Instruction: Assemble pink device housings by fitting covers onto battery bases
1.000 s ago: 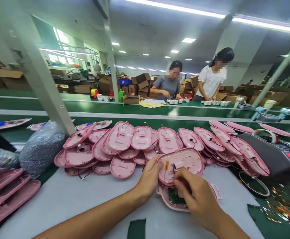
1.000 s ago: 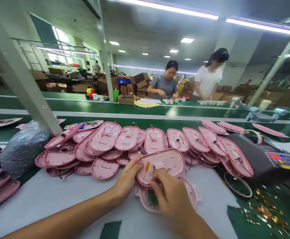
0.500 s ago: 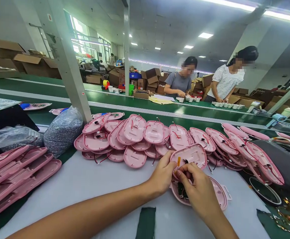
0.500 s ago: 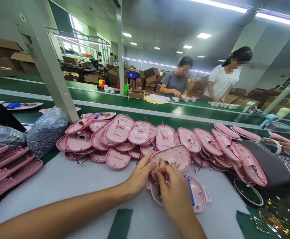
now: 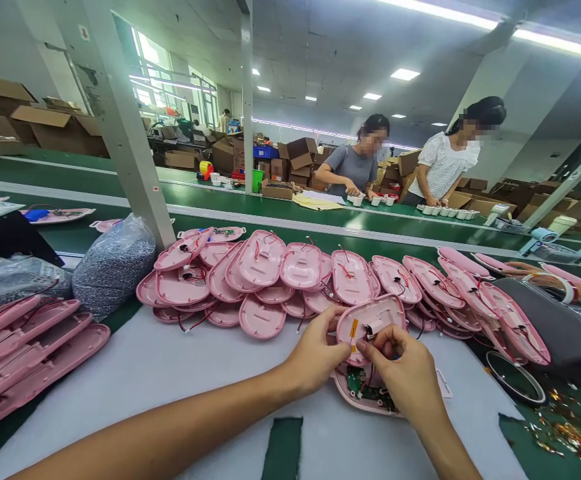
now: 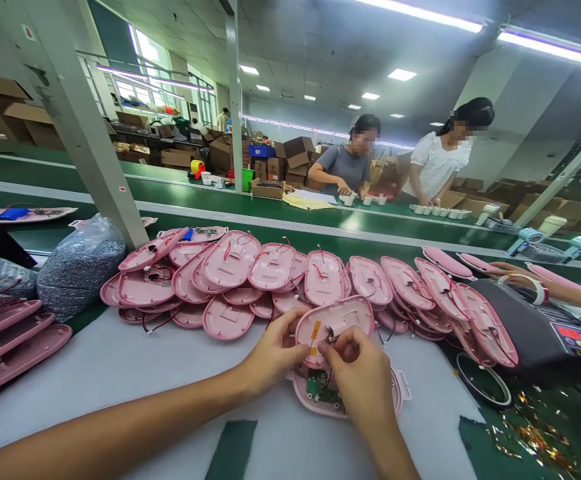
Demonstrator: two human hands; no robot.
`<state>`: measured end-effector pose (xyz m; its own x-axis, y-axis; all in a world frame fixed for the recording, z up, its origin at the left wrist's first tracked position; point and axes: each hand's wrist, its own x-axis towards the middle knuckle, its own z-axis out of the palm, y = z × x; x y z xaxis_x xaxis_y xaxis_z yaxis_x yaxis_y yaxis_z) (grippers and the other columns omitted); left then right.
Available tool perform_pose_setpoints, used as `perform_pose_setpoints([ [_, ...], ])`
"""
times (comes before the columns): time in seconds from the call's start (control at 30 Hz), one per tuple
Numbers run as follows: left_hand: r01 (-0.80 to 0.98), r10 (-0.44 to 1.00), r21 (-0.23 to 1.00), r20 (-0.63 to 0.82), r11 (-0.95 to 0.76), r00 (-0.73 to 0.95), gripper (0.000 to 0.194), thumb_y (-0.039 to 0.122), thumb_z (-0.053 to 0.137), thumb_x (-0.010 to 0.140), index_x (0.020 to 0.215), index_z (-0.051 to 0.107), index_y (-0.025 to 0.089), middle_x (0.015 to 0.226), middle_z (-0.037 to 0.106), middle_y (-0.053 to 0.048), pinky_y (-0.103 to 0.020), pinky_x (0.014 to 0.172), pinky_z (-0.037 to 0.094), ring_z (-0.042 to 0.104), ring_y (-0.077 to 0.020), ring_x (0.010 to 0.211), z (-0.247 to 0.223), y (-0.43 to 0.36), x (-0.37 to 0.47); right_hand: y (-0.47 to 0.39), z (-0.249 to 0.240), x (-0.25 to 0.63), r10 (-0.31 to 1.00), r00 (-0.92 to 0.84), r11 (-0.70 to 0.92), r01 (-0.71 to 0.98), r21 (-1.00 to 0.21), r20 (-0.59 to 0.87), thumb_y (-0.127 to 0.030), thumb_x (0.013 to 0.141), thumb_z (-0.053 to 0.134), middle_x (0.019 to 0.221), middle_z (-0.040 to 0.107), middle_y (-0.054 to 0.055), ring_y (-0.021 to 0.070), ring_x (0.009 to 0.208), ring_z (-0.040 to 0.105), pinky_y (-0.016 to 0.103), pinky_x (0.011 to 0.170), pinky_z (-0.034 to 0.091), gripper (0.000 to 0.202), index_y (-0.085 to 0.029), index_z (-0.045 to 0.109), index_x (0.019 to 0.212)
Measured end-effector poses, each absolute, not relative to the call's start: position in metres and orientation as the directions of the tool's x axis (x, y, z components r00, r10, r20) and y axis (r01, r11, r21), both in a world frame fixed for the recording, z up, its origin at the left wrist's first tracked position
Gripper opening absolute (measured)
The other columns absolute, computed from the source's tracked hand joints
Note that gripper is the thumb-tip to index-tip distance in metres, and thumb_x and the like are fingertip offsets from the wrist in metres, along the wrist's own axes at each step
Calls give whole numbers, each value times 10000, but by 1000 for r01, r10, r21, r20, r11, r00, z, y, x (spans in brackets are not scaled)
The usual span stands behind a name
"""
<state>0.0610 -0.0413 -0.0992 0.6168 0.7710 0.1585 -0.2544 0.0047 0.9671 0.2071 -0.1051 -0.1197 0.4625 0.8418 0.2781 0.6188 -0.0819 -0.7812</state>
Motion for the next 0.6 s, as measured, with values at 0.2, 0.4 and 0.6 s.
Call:
perform_pose_setpoints([
  [0.2, 14, 752, 925, 299, -379, 587, 348, 99, 552, 783, 1105, 610, 218, 1078, 656, -9, -252, 884, 442, 595, -185, 1010, -97, -42, 51, -141, -82, 240, 609, 373, 133, 822, -553, 700, -382, 848, 612, 721, 550, 29, 159, 618, 503, 276, 575, 414, 198, -197, 569, 794],
  [0.4, -17, 434, 762, 387, -648, 813, 346, 114, 458, 819, 1097, 617, 247, 995, 690, -17, -217, 776, 482, 644, -173, 878, -89, -30, 37, -149, -55, 266, 885, -251, 349, 915, -203, 393, -405, 732, 719, 1311, 552, 151, 292, 1165, 559, 378, 934, 497, 642, -191, 538, 1309],
  [0.6, 0, 155, 562, 228, -827, 961, 547, 216, 590, 788, 1316, 483, 311, 1439, 423, -59, -387, 1123, 342, 399, -285, 1316, -68, -18, 33, -102, -133, 267, 856, -441, 437, 896, 77, 269, -173, 802, 589, 1294, 563, 212, 344, 1147, 575, 462, 940, 491, 615, -94, 437, 1392],
])
